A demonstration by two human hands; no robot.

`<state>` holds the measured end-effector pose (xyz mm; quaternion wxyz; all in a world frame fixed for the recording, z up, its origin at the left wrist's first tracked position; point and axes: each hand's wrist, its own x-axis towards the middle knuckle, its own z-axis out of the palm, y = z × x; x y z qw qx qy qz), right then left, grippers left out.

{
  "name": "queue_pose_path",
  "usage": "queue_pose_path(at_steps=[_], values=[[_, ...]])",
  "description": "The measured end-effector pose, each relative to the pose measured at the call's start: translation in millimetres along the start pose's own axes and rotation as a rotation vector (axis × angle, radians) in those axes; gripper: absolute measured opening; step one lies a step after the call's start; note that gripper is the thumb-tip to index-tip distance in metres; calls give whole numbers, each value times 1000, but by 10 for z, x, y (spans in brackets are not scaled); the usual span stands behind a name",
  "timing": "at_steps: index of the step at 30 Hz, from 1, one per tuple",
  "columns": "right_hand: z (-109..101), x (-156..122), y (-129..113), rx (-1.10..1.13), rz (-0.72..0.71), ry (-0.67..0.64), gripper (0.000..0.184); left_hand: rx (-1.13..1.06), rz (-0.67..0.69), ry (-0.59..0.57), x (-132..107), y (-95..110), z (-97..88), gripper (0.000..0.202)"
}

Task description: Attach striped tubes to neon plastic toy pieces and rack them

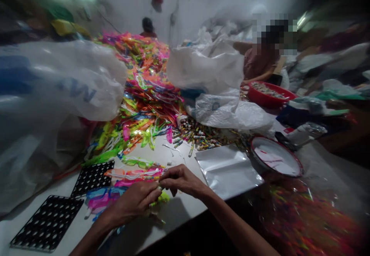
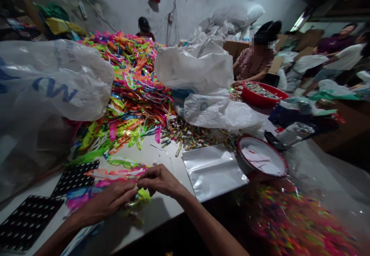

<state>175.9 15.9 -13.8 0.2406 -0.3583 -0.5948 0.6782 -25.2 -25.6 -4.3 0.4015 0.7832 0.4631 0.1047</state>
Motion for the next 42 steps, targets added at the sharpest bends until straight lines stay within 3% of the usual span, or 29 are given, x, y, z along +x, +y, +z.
queue_pose_path(at_steps=[2,5,7,9,11,15,19,21,25,27,32,36,38,42], values=[[-190,105,70,-62,35,76,44,166,-38,69,-78,-164,-53,31],[-608,329,104,-437,30,383,36,425,-84,275,-88,-376,-224,26],[-845,508,84,-808,94,521,22,529,-118,331,59,-443,-380,28],[-965,688,61,-1026,185,576,22,538,-186,338,338,-461,-532,31],[-966,840,58,-1090,251,606,30,471,-321,409,696,-472,-643,32],[-822,1002,110,-1182,336,641,41,410,-391,559,1339,-554,-679,33],[-746,1013,182,-1228,358,649,34,297,-372,651,1657,-655,-563,46],[-738,988,212,-1231,326,653,31,230,-337,663,1727,-689,-504,43],[-758,881,214,-1178,238,607,20,94,-286,721,1781,-713,-483,29],[-792,800,173,-1041,158,624,20,26,-257,772,1764,-701,-540,22],[-816,591,-71,-173,-73,520,36,-213,-84,851,1547,-562,-708,15],[-649,481,-404,134,-127,438,42,-441,62,909,1257,-276,-625,31],[-538,438,-564,190,-185,416,36,-639,101,870,1116,-115,-520,35],[-379,346,-715,146,-227,298,29,-948,86,605,877,88,-314,40]])
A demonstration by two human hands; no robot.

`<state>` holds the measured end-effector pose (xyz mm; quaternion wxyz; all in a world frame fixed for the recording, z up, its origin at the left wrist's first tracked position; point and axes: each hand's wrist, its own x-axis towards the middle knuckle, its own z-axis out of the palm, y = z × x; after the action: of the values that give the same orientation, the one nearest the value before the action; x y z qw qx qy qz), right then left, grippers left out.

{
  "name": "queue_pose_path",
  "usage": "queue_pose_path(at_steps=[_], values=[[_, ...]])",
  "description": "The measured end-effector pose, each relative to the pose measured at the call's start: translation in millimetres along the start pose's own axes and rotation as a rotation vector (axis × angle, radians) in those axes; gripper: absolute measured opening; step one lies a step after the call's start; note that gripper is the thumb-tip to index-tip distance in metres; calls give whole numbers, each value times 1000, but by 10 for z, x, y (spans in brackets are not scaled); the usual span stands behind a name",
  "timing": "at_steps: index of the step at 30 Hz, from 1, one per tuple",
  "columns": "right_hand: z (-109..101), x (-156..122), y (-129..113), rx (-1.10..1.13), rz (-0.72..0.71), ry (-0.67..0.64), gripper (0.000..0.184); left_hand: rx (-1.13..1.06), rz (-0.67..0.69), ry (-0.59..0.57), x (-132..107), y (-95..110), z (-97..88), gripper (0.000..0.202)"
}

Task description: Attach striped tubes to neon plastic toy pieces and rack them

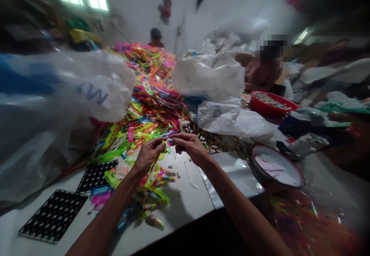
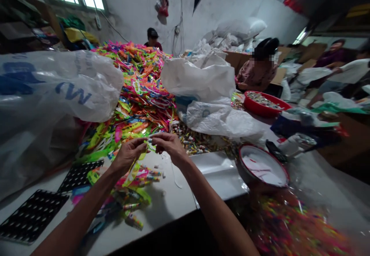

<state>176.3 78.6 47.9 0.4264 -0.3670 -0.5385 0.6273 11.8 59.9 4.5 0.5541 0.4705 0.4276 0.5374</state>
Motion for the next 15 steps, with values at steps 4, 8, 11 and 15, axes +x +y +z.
queue_pose_path(at_steps=[4,8,11,15], values=[[-6,-123,67,-99,54,-69,28,23,-105,-64,-222,34,29,41],[-51,-211,145,-52,59,-89,28,124,-130,-123,-326,89,42,29],[-69,-228,124,-55,48,-126,26,164,-135,-167,-331,105,40,28],[-103,-215,26,-129,57,-181,23,245,-133,-239,-303,126,29,26]])
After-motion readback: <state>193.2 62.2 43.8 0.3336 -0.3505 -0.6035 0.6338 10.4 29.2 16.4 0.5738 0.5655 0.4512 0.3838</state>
